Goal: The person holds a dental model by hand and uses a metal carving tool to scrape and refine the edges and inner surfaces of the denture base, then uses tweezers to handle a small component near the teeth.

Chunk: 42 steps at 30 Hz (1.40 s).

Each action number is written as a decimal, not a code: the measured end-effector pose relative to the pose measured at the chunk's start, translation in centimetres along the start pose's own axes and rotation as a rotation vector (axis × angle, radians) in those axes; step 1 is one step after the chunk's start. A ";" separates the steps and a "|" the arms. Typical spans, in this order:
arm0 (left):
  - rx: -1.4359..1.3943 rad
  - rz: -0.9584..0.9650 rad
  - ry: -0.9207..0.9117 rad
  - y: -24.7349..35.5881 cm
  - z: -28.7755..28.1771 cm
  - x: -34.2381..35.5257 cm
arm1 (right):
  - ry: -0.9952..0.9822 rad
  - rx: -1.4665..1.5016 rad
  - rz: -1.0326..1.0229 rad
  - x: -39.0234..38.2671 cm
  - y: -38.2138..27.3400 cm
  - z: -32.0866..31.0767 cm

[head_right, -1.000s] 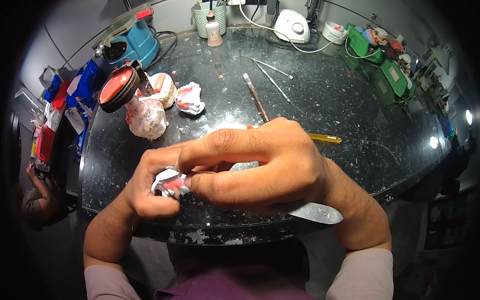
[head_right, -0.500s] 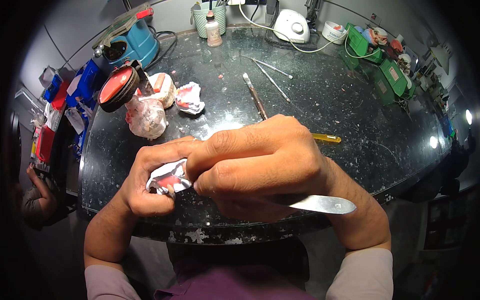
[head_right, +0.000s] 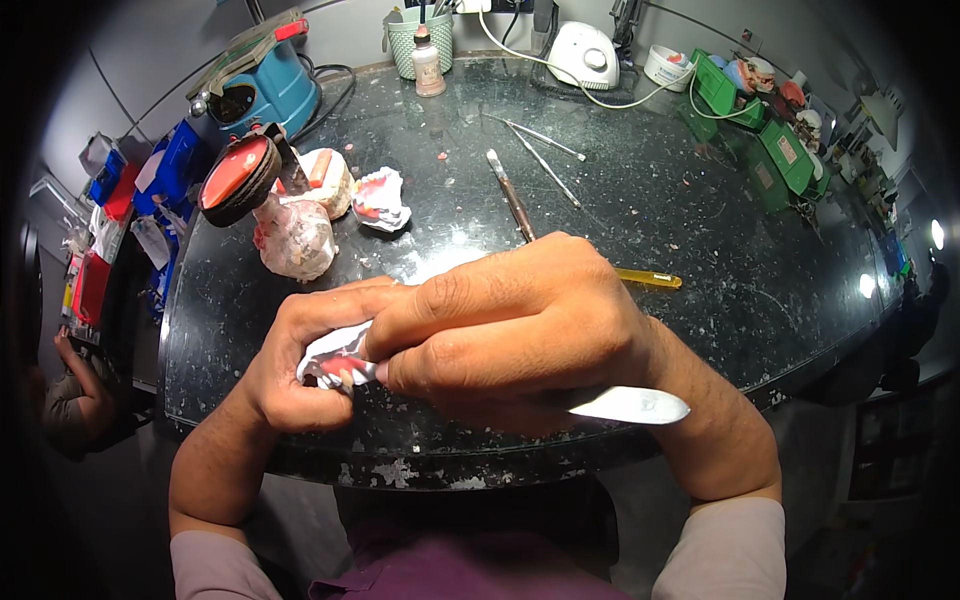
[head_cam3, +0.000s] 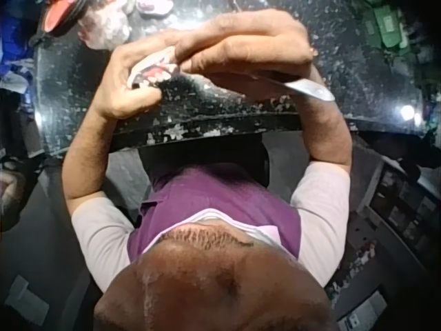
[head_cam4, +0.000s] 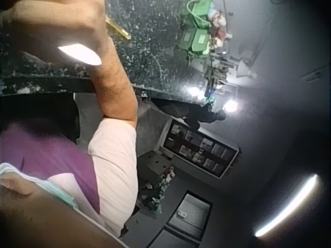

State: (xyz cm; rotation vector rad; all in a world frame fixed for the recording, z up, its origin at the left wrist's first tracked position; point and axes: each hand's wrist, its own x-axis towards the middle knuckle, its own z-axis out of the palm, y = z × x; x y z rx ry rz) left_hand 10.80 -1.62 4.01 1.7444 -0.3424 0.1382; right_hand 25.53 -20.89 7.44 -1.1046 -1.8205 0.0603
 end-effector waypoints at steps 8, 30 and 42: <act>-0.039 -0.085 0.028 0.7 0.2 0.1 | 0.122 -0.024 -0.006 -0.2 0.6 0.5; -0.053 -0.220 -0.055 0.8 -0.7 0.1 | 0.040 0.057 0.023 0.1 1.6 0.5; -0.006 -0.113 -0.206 -0.6 -0.3 -0.4 | 0.011 0.044 0.005 0.3 1.5 0.6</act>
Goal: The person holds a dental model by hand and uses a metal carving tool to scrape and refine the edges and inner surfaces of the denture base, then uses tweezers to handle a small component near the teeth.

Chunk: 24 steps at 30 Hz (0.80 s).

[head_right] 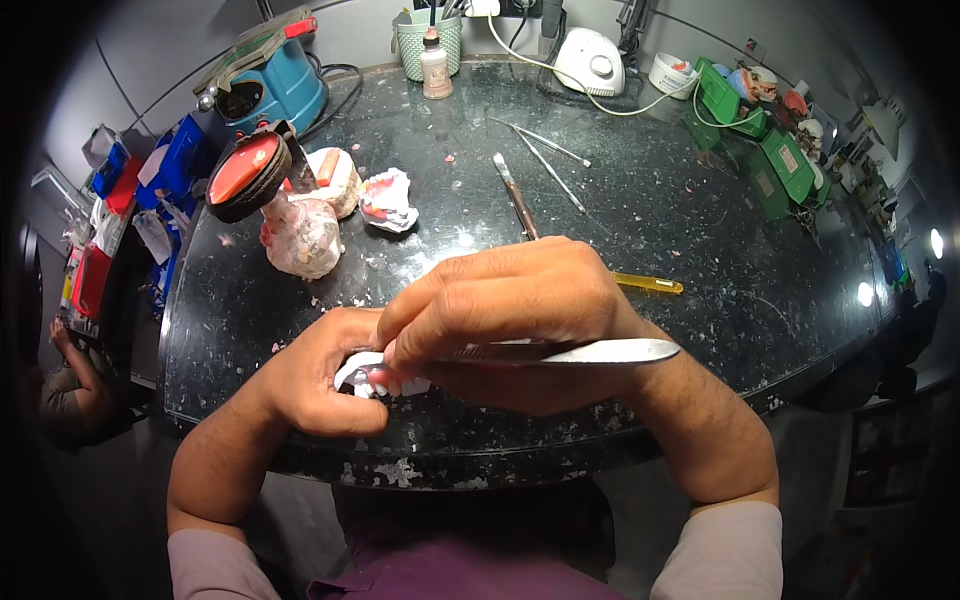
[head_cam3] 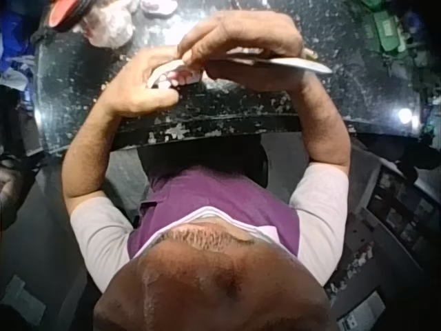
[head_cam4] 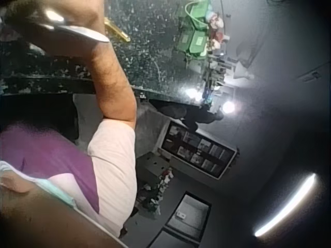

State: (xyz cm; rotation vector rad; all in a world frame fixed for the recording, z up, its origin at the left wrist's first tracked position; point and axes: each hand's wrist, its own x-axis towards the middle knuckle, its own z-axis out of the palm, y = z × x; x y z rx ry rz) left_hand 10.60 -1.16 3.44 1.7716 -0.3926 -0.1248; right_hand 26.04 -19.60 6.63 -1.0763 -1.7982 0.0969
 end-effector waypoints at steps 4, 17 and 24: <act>-0.029 -0.056 0.102 0.6 0.3 0.5 | 0.064 -0.009 0.005 -0.2 0.2 0.0; -0.063 -0.040 0.528 -0.7 1.8 1.3 | 0.157 -0.178 0.058 -0.7 0.8 1.5; -0.195 -0.082 0.505 -0.8 1.9 1.2 | 0.214 -0.026 0.175 -1.3 1.1 1.9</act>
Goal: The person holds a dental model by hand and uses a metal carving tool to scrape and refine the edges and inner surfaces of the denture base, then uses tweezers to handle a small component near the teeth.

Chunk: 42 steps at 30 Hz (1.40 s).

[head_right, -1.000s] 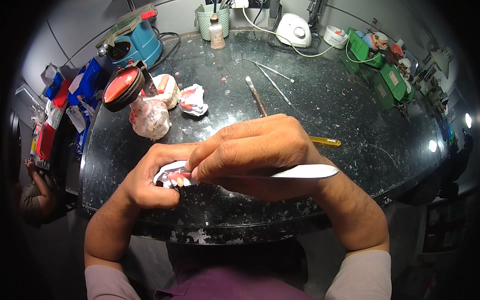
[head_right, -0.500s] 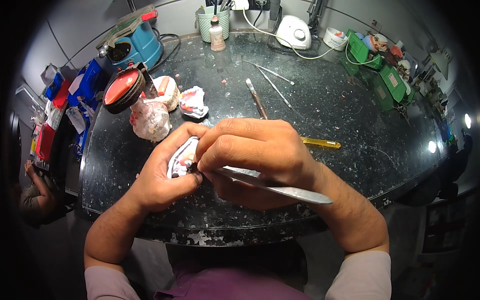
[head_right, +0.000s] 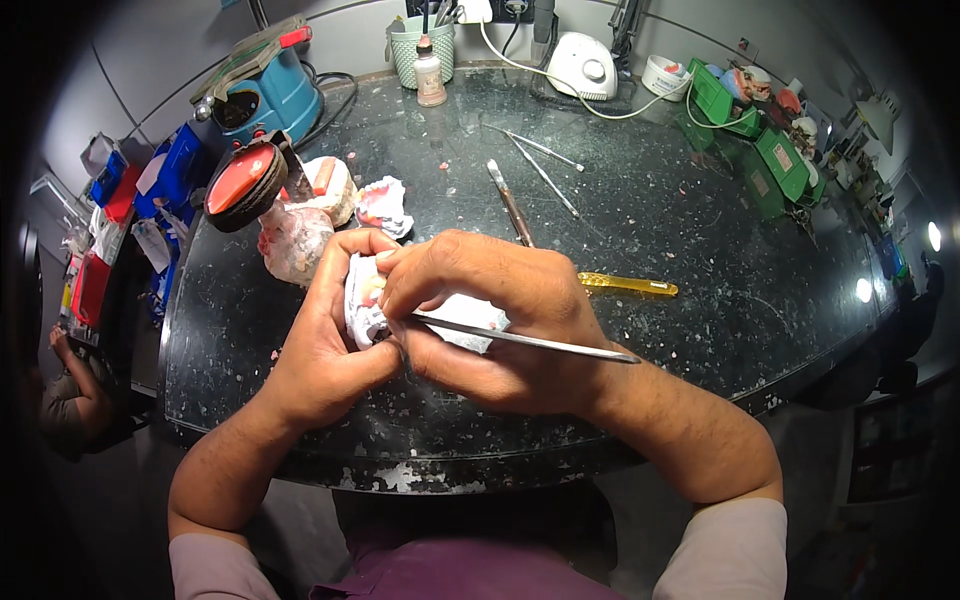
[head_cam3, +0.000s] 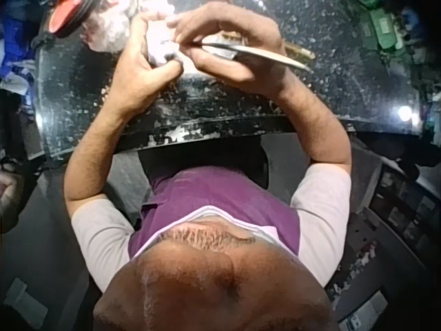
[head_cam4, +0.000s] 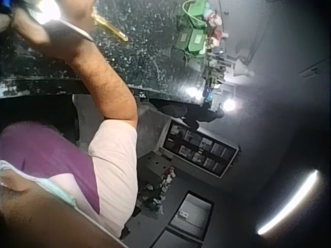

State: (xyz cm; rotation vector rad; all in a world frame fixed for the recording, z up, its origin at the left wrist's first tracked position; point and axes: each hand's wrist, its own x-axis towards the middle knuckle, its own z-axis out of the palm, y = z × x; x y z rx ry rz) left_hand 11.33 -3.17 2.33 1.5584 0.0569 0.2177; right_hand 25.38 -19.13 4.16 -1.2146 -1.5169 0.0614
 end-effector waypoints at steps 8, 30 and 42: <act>-0.024 0.047 0.032 -0.5 0.3 0.1 | -0.011 -0.045 0.050 -0.2 0.0 0.1; -0.075 -0.029 -0.014 0.2 -0.2 0.1 | -0.035 0.021 0.013 0.0 0.2 -0.2; -0.059 -0.003 0.008 -0.2 -0.2 0.2 | -0.067 -0.002 0.004 0.2 0.2 -0.2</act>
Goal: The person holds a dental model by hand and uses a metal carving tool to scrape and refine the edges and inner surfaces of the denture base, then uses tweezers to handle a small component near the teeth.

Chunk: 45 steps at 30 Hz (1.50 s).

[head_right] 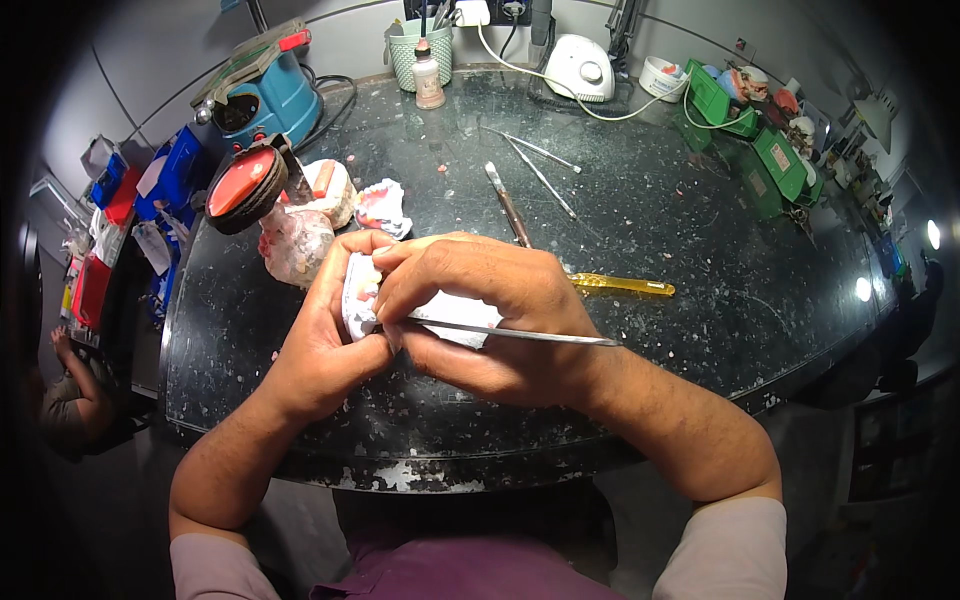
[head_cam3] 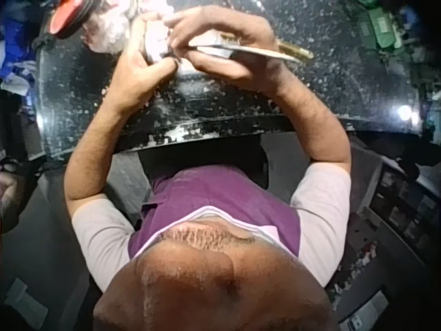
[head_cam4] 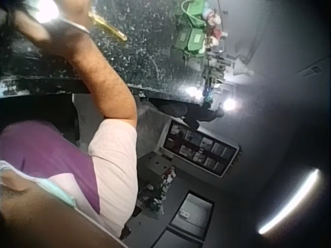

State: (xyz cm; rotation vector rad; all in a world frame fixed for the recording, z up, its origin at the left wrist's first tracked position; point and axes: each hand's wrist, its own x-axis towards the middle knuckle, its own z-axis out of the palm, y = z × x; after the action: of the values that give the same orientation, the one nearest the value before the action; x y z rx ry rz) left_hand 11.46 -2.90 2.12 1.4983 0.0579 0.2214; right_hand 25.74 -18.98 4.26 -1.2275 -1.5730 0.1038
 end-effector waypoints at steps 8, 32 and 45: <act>-0.096 0.174 -0.058 0.4 -0.4 0.2 | 0.246 0.144 0.036 -0.2 0.1 -0.4; 0.359 0.710 0.112 -0.6 -0.4 0.2 | 0.065 -0.396 -0.037 0.1 -0.8 -1.9; 0.305 0.470 0.091 0.4 0.3 -0.7 | 0.027 -0.216 -0.096 -0.1 -0.6 -2.1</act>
State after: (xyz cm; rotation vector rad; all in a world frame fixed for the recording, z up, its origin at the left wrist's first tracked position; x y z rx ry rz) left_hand 10.80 -3.25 2.50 1.7906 -0.1981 0.6840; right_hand 26.90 -20.42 5.41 -1.3106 -1.6488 -0.1469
